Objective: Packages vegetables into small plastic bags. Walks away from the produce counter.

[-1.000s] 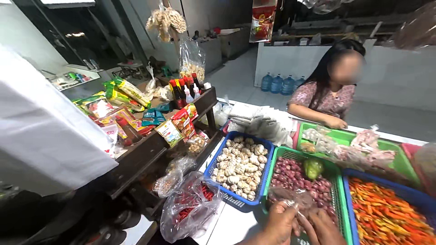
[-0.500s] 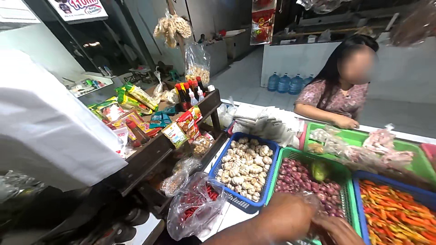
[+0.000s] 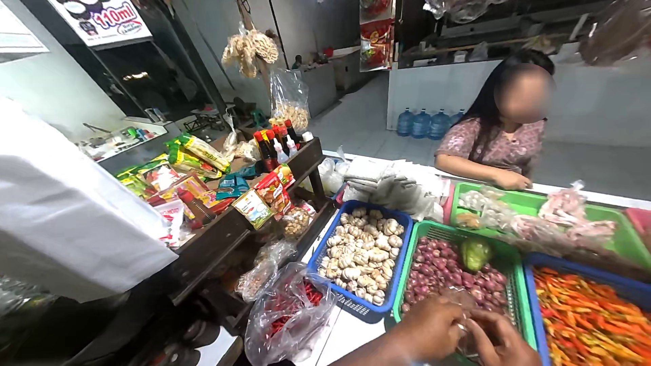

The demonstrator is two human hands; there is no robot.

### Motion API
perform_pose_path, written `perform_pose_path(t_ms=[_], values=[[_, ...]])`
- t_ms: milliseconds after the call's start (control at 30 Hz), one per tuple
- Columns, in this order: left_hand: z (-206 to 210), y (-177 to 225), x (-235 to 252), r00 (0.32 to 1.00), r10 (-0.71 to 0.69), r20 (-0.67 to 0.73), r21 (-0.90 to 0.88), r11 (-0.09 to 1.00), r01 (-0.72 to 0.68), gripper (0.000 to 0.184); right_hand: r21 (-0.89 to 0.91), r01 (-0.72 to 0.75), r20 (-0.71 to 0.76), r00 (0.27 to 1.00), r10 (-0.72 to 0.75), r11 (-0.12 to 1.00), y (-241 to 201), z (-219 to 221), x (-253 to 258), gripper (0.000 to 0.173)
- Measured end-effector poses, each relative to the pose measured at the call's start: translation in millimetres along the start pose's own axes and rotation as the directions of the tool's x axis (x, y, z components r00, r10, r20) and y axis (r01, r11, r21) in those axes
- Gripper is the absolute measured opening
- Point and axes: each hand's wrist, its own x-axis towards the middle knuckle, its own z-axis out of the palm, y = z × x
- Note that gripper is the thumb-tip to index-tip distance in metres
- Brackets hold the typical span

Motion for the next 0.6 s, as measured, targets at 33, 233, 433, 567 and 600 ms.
perform_pose_path(t_ms=[33,233,433,567,600], values=[[2,-7,0,0.999,-0.031,0.029,-0.050,0.998,0.032,0.017,-0.069,0.076,0.049,0.996,-0.073,0.995,5,0,-2,0.027],[15,-27,-4,0.987,-0.138,0.080,-0.178,0.972,0.150,0.016,-0.236,0.215,0.013,0.976,-0.218,0.948,35,14,-10,0.035],[35,-28,-4,0.919,-0.387,-0.067,-0.438,0.840,0.322,0.028,0.019,0.088,-0.094,0.992,-0.086,0.996,51,30,-5,0.035],[46,-36,-4,0.944,-0.297,-0.144,-0.396,0.891,0.220,0.017,0.549,-0.239,0.130,0.971,0.200,0.801,53,24,4,0.030],[50,-38,-4,0.951,-0.251,-0.182,-0.351,0.920,0.175,0.013,0.590,-0.303,0.180,0.953,0.244,0.749,55,22,6,0.030]])
